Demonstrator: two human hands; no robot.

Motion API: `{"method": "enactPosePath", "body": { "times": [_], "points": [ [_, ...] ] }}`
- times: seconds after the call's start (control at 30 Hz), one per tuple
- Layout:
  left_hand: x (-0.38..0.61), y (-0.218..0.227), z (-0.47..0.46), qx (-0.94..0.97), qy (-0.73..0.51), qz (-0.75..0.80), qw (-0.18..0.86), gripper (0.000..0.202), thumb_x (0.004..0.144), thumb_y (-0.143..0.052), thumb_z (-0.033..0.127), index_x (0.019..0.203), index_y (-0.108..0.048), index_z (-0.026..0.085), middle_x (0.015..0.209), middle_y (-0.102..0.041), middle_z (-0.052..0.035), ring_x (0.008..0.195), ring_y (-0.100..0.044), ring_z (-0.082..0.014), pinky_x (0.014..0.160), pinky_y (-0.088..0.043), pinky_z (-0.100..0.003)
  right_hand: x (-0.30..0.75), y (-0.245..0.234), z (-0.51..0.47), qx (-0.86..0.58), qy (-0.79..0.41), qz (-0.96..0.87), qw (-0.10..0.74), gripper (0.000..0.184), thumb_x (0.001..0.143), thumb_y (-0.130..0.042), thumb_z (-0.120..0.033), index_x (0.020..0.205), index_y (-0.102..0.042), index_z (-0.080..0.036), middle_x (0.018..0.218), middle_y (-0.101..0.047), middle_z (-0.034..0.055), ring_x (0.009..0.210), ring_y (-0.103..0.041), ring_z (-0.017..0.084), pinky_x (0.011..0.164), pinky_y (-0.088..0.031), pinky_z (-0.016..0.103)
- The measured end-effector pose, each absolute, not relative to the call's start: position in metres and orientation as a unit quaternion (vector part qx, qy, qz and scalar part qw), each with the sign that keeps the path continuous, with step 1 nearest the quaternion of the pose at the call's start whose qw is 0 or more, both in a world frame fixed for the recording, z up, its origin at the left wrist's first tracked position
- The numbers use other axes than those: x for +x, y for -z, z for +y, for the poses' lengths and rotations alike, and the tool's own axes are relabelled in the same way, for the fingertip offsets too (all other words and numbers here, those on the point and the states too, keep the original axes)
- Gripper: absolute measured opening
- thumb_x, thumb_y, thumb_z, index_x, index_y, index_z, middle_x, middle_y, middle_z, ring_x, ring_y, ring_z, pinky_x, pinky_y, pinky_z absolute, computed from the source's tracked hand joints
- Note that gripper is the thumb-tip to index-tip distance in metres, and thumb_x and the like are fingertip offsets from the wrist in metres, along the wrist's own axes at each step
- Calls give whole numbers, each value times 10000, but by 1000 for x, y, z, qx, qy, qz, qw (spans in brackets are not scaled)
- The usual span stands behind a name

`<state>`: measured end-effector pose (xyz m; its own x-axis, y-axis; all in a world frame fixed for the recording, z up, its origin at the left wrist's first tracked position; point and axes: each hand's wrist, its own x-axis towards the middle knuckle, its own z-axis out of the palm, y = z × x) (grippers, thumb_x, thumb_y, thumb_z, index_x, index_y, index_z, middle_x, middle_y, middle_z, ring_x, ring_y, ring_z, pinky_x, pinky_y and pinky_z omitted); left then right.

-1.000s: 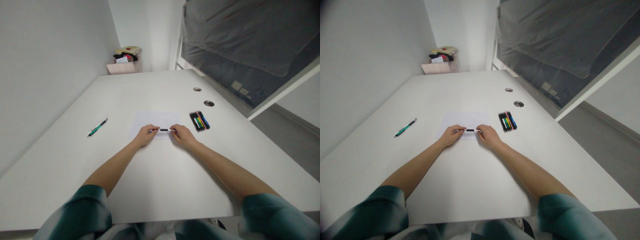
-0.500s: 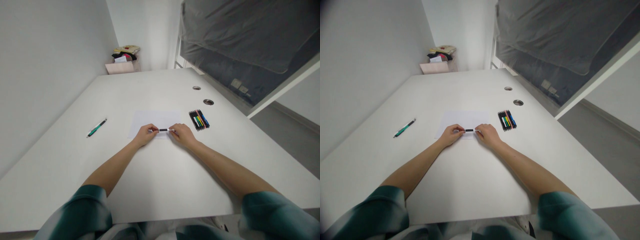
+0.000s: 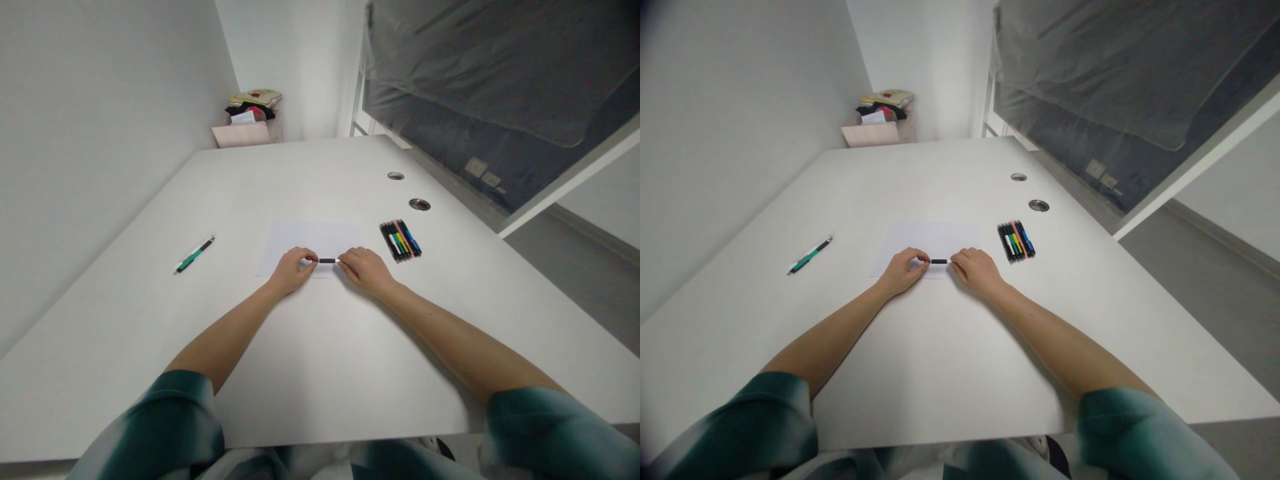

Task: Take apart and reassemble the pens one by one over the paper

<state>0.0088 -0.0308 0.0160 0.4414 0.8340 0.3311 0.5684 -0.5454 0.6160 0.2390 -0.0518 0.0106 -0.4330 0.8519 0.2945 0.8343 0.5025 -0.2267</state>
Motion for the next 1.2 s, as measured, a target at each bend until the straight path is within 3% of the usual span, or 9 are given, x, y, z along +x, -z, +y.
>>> {"method": "enactPosePath", "body": {
  "times": [0.2,0.33,0.5,0.73,1.0,1.2],
  "points": [
    [10,-14,-32,831,-312,418,196,121,836,-583,211,926,-661,195,919,-696,-50,912,-618,-196,885,-477,-357,238,-12,-54,-523,-51,-832,179,287,929,-498,-326,1131,-624,-166,956,-709,97,822,-632,207,730,-425,312],
    [10,-13,-30,832,-315,419,184,215,844,-597,273,1025,-661,175,976,-709,-66,933,-617,-210,907,-455,-373,239,-12,-52,-527,-47,-831,169,230,933,-492,-286,1079,-628,-170,953,-707,100,828,-634,211,728,-421,310],
    [11,-12,-27,847,-257,430,177,308,941,-433,323,895,-697,171,850,-709,-71,855,-617,-219,872,-442,-394,240,-11,-50,-513,-28,-838,183,226,929,-499,-282,1053,-654,-174,941,-702,101,836,-615,216,726,-410,316],
    [12,-12,-30,847,-283,420,160,175,867,-542,270,960,-665,187,932,-708,-66,918,-610,-217,911,-419,-391,240,-10,-51,-495,-6,-845,203,338,969,-415,-316,1099,-682,-155,948,-694,120,849,-611,227,741,-416,334],
    [10,-7,-27,846,-269,434,155,251,922,-473,315,927,-688,185,874,-709,-68,878,-615,-223,888,-422,-400,239,-12,-53,-507,-23,-836,208,294,956,-445,-328,1082,-654,-164,973,-706,108,871,-626,220,756,-436,323],
    [11,-9,-27,844,-283,430,147,195,877,-549,293,987,-672,188,955,-711,-67,941,-613,-224,919,-414,-396,240,-12,-51,-519,-22,-833,189,239,935,-480,-255,1077,-654,-172,989,-710,111,883,-632,231,750,-433,328]
  ]
}}
